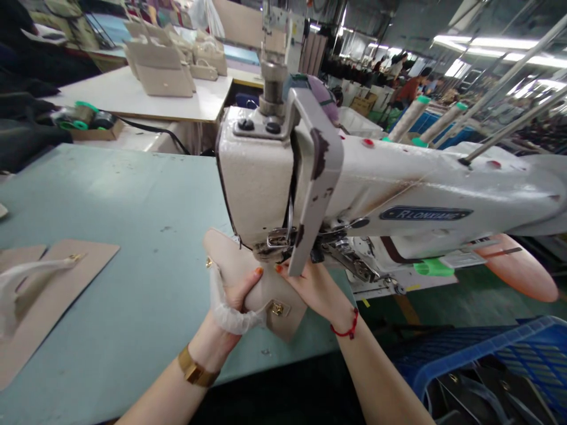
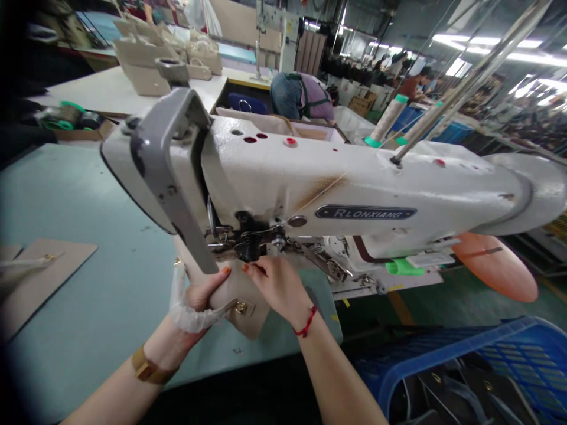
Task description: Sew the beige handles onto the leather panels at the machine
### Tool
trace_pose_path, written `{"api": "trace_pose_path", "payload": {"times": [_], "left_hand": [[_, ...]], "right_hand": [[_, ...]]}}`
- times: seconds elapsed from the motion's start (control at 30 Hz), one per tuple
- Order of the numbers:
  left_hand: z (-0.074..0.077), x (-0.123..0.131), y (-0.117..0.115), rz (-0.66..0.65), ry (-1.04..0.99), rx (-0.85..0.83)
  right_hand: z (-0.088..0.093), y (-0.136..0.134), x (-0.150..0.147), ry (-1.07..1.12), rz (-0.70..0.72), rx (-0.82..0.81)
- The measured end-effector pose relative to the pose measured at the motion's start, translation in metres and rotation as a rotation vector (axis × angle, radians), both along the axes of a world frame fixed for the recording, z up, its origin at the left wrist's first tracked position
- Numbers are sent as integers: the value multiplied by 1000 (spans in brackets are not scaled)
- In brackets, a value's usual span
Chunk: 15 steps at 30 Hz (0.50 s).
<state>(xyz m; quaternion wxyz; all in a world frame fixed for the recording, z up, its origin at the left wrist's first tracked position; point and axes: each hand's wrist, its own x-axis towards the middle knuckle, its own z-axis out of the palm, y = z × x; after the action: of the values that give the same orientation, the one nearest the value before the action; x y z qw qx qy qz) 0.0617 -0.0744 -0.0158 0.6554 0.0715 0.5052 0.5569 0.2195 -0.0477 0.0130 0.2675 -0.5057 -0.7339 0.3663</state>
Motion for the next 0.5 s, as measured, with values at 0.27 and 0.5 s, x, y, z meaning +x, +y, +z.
{"api": "trace_pose_path", "payload": {"times": [0.27, 0.5], "left_hand": [[-6, 7, 3, 53, 52, 99], [-1, 9, 3, 116, 108, 105]], "right_hand": [[-12, 3, 7, -93, 30, 20], [-7, 4, 6, -79, 33, 6]]}}
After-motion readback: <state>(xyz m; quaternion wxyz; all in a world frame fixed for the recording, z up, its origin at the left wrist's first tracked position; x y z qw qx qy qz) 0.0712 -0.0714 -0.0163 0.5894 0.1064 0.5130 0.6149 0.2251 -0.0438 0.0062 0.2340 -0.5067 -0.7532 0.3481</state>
